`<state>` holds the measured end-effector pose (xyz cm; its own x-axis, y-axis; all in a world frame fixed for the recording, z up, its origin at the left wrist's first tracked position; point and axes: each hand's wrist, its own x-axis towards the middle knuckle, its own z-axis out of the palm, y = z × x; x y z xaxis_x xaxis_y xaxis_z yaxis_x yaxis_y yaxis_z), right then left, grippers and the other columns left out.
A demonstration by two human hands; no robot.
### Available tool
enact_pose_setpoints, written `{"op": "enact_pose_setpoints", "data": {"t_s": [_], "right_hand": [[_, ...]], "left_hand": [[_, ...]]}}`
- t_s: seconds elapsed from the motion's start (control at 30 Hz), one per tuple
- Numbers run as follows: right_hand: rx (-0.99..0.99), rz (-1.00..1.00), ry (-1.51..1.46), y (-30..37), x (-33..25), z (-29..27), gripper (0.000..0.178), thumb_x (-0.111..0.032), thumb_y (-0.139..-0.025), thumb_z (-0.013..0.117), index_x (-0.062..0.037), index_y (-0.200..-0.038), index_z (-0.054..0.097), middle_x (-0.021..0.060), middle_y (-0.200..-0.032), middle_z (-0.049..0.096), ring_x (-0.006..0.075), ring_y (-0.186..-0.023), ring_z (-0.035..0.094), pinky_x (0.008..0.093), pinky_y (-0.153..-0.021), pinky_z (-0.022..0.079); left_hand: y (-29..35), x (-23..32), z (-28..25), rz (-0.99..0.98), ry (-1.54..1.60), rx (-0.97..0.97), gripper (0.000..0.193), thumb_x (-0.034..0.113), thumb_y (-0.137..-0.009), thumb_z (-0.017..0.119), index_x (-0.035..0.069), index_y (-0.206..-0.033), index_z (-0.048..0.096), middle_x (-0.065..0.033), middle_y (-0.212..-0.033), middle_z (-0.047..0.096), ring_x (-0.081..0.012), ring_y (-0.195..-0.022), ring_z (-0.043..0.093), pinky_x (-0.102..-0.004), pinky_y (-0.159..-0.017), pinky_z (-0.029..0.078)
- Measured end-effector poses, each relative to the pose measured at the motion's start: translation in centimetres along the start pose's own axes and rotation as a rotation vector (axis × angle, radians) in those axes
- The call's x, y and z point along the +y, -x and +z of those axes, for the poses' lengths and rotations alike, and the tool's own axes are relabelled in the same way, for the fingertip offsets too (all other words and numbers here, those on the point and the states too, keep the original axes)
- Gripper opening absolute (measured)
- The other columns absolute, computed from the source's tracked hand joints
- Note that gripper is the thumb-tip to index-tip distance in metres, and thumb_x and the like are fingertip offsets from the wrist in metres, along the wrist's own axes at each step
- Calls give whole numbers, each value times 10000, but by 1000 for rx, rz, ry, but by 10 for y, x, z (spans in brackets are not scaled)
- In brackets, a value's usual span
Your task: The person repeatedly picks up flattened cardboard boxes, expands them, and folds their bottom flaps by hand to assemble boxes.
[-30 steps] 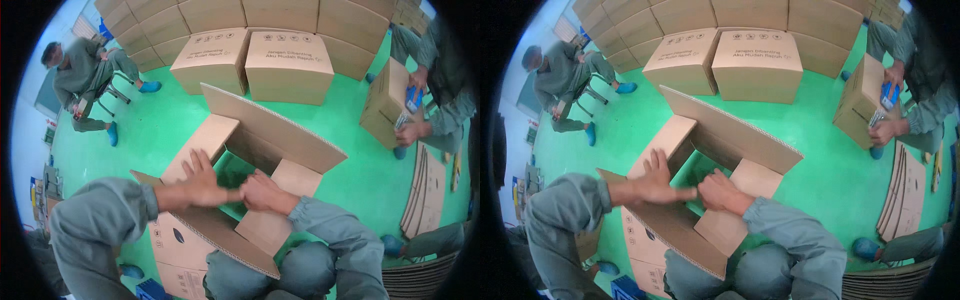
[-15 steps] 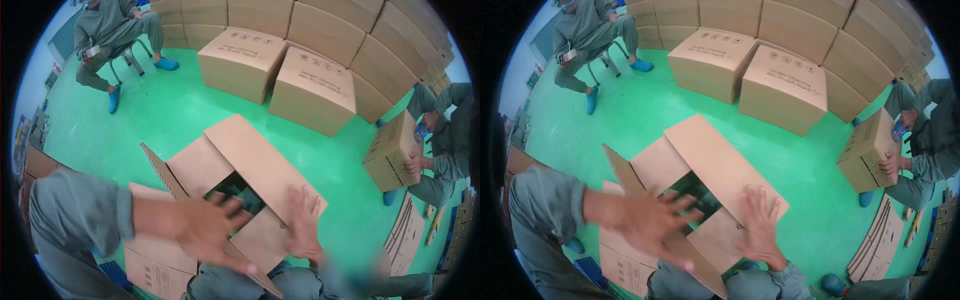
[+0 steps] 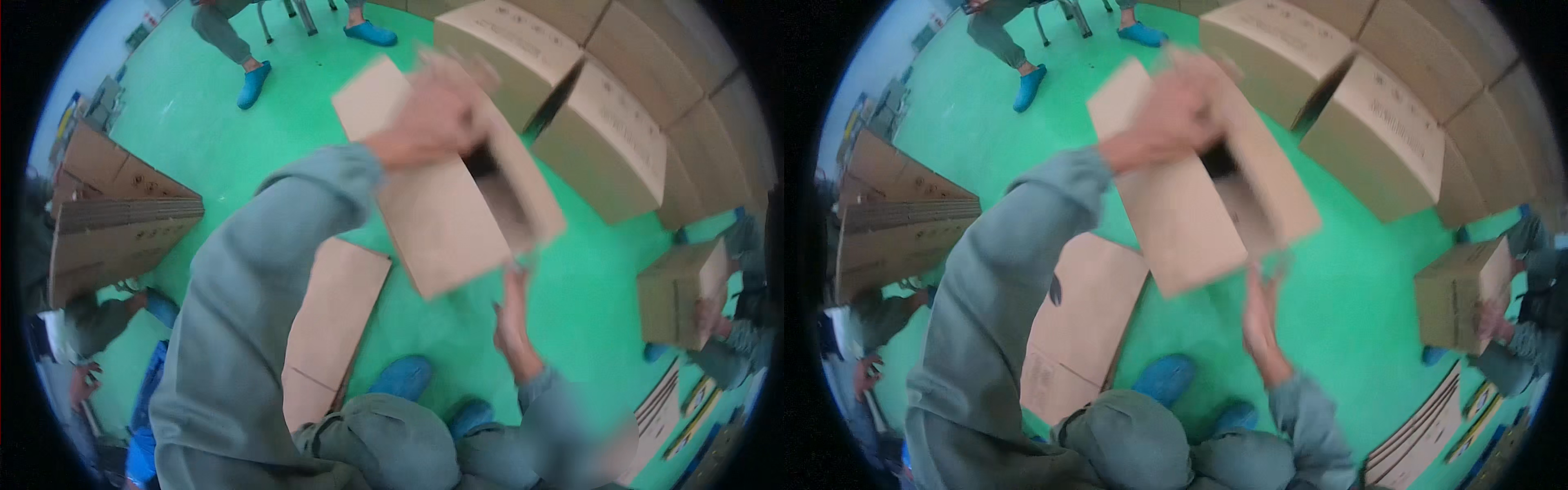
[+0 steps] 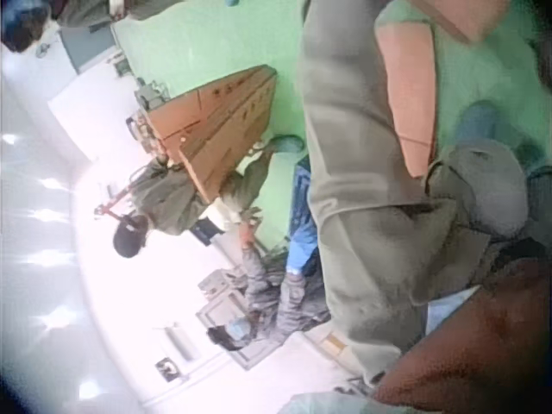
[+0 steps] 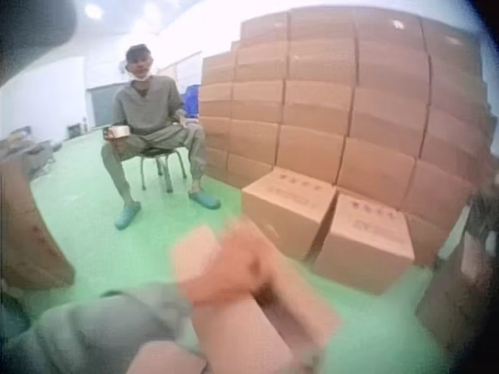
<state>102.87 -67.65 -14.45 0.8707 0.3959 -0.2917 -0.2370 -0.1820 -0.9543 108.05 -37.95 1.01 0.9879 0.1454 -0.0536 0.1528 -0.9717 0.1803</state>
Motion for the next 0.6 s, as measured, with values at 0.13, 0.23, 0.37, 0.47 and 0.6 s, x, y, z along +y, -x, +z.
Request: {"op": "enact_pose_setpoints", "data": {"t_s": [0.13, 0.23, 0.37, 0.47, 0.6], "right_hand": [[-727, -16, 313, -114, -11, 67, 744, -530, -979, 503, -39, -1502, 306, 206, -1500, 399, 343, -1344, 455, 405, -1067, 411], [-839, 16, 648, -129, -14, 86, 607, -498, -944, 566, -65, -1367, 534, 187, -1324, 588, 367, -1258, 522, 436, -1018, 451], [-730, -287, 1063, -89, 40, 77, 484, -431, -898, 620, -68, -1218, 640, 190, -1137, 676, 383, -1109, 605, 480, -959, 483], [-938, -220, 1129, -38, 51, 48, 437, -388, -904, 619, -56, -1188, 640, 195, -1091, 678, 383, -1048, 633, 480, -917, 500], [-1000, -212, 1130, 3, 20, 34, 388, -338, -885, 662, -16, -1100, 631, 190, -1043, 668, 381, -1009, 637, 489, -904, 492]], "left_hand": [[126, -104, 27, -216, 226, 1085, 623, 315, -906, 627, -40, -1376, 426, -223, -1368, 491, -347, -1281, 463, -418, -1105, 333], [237, -84, 153, -588, 142, 602, 826, 310, -842, 721, -10, -1459, 273, -244, -1471, 308, -407, -1362, 319, -534, -1085, 315], [270, 2, 240, -715, 124, -262, 1298, 335, -619, 895, 171, -1582, 41, -267, -1605, -58, -580, -1432, -5, -812, -963, 261], [263, 17, 258, -743, 114, -317, 1353, 303, -592, 905, 217, -1577, -17, -323, -1576, -95, -647, -1390, 3, -837, -916, 288], [252, 1, 237, -716, 107, -405, 1407, 286, -588, 907, 231, -1562, -108, -366, -1548, -124, -690, -1358, 34, -815, -874, 365]]}}
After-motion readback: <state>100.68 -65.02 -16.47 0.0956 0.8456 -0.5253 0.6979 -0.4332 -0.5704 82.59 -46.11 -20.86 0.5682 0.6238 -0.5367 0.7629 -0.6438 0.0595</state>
